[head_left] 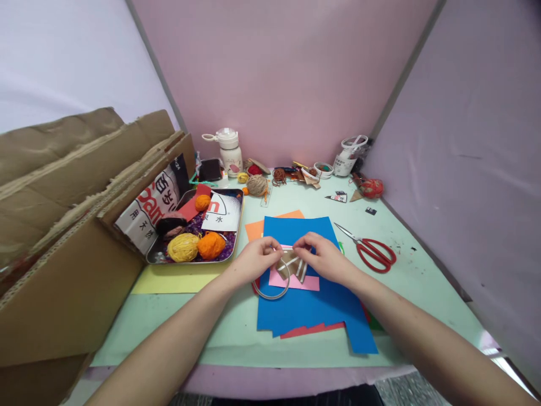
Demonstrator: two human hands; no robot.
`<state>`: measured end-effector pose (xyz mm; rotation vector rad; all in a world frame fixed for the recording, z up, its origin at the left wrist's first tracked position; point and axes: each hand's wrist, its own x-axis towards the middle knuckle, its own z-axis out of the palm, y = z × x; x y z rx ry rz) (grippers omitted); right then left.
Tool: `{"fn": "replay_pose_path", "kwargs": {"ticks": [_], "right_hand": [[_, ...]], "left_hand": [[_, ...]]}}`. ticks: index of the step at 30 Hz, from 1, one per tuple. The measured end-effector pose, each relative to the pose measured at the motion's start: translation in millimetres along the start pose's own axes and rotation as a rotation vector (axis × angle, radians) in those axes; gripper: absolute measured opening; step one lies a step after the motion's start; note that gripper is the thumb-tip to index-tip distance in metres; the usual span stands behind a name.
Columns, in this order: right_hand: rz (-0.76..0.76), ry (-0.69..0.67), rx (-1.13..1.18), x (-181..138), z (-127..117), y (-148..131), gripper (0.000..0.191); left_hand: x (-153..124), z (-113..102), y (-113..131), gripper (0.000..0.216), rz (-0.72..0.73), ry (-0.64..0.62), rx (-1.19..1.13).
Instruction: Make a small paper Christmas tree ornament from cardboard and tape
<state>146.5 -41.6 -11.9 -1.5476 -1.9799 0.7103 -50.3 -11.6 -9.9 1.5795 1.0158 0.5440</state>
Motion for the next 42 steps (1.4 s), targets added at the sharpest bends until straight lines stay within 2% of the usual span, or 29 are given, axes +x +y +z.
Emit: {"fn": "replay_pose_path", "kwargs": {"ticks": [5, 10, 17, 21, 26, 42], "right_hand": [[0.108, -0.067, 0.122, 4.2, 9.9, -0.9, 0.024], [0.107, -0.093, 0.156, 6.8, 12.0, -0.1, 0.018], [0.06, -0.117, 0.044, 17.2, -11.3, 5.1, 0.014], [0.065, -0.135, -0.027, 20.8, -9.7, 11.9, 0.014], [0.068, -0.132, -0.117, 21.5, -2.1, 20.7, 0.012], [0.069, -0.13, -0.208, 24.2, 2.0, 27.2, 0.008]], "left_hand": [[0.9, 7.4, -5.7, 0.018, 0.029, -0.017, 0.013], [0.1, 6.3, -2.9, 0.025, 0.005, -0.07, 0.005], [2.5, -10.7, 25.9, 0.039, -0.227, -0.08, 0.271], [16.6, -14.5, 40.1, 0.035, -0.352, -0.156, 0.36], [34.2, -11.9, 42.8, 0.033, -0.474, -0.243, 0.485], [49.4, -5.3, 31.0, 0.028, -0.509, -0.291, 0.582]]}}
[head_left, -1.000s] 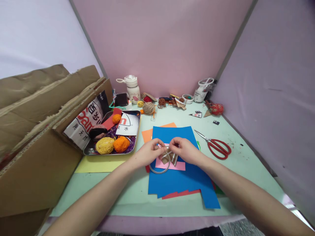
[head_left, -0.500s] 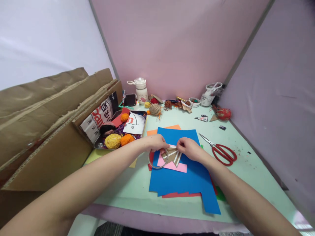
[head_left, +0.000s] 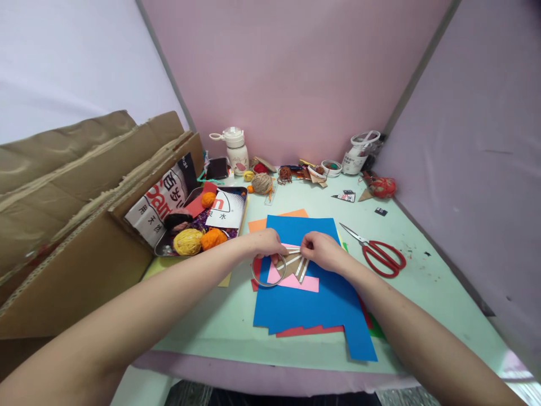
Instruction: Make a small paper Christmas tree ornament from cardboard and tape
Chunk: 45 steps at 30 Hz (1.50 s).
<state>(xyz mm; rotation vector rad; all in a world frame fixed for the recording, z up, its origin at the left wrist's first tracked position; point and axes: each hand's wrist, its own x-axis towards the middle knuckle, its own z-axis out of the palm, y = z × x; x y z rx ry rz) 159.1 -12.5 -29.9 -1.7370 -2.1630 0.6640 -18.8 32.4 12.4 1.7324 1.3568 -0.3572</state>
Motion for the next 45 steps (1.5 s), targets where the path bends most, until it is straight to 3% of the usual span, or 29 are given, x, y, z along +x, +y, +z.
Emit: {"fn": "replay_pose_path", "kwargs": {"ticks": [45], "right_hand": [[0.019, -0.032, -0.024, 3.7, 0.4, -2.2, 0.005]], "left_hand": [[8.3, -1.1, 6.7, 0.02, -0.021, 0.055, 0.095]]}}
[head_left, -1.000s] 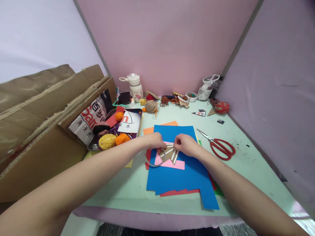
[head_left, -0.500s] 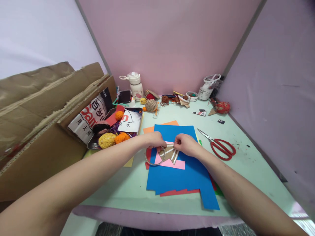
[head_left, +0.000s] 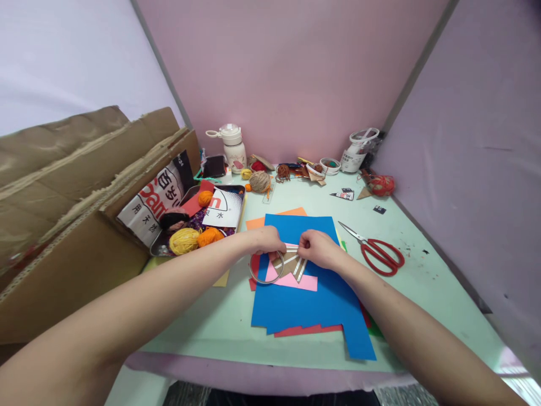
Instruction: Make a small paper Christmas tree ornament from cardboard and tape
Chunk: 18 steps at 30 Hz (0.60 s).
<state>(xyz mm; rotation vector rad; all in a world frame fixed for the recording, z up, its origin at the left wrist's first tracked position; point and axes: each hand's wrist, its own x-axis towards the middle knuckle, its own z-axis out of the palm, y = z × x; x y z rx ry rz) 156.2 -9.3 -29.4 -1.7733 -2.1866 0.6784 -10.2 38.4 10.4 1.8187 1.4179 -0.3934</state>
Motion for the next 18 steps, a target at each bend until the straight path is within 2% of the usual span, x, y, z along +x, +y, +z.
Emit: {"fn": "replay_pose_path", "kwargs": {"ticks": [8, 18], "right_hand": [[0.032, 0.001, -0.018, 1.7, 1.8, -0.6, 0.002], [0.061, 0.007, -0.028, 2.0, -1.7, -0.9, 0.008]], "left_hand": [[-2.7, 1.5, 4.7, 0.017, -0.011, 0.036, 0.033], [-4.7, 0.4, 10.6, 0.018, -0.03, 0.011, 0.007]]}}
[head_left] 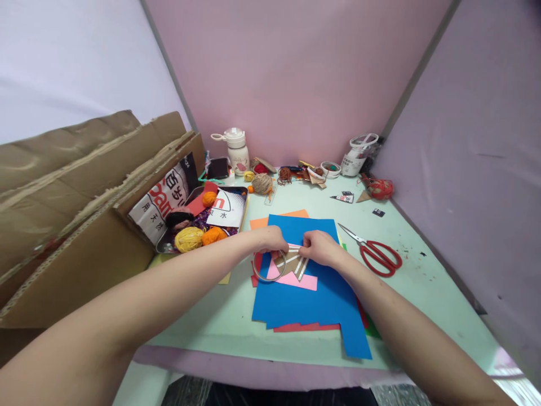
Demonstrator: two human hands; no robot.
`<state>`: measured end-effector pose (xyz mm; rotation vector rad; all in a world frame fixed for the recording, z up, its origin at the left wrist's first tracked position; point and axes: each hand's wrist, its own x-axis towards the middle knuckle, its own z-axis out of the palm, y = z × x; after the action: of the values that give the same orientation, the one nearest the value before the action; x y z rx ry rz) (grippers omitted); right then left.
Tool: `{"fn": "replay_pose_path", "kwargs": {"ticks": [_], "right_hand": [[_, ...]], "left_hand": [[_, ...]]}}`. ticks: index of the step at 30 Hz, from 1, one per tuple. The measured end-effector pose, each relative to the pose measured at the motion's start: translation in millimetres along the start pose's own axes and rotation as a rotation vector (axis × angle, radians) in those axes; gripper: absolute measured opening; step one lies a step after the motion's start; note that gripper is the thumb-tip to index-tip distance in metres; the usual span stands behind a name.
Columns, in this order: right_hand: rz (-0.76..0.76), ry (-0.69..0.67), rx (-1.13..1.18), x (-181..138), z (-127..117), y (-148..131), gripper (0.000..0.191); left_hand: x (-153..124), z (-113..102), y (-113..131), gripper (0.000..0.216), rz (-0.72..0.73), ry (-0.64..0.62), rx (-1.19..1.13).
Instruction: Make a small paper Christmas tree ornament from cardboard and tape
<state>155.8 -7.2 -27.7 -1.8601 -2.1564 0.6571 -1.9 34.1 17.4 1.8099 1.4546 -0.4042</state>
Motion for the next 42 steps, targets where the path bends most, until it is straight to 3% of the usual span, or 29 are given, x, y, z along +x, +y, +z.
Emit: {"fn": "replay_pose_path", "kwargs": {"ticks": [9, 12, 16, 24, 34, 42], "right_hand": [[-0.047, 0.149, 0.034, -16.1, -23.3, 5.8, 0.012], [-0.2, 0.139, 0.005, -30.3, -23.9, 1.2, 0.017], [-0.399, 0.087, -0.158, -42.5, -5.6, -5.4, 0.024], [-0.377, 0.102, -0.506, -49.5, 13.9, -18.5, 0.015], [-0.34, 0.098, -0.581, -54.7, 11.8, -27.2, 0.021], [-0.294, 0.046, -0.649, -53.9, 11.4, -44.0, 0.029]], "left_hand": [[0.5, 0.4, -0.5, 0.016, -0.01, -0.018, -0.019], [1.9, 0.2, -0.4, 0.015, -0.015, -0.017, -0.007], [2.0, 0.5, -0.5, 0.014, -0.008, -0.017, -0.007], [-3.1, 2.6, -0.6, 0.019, 0.031, 0.037, 0.038], [-10.4, -8.2, -20.0, 0.022, 0.148, 0.15, 0.059], [-2.9, 8.2, -40.0, 0.019, 0.205, 0.269, -0.036]]}}
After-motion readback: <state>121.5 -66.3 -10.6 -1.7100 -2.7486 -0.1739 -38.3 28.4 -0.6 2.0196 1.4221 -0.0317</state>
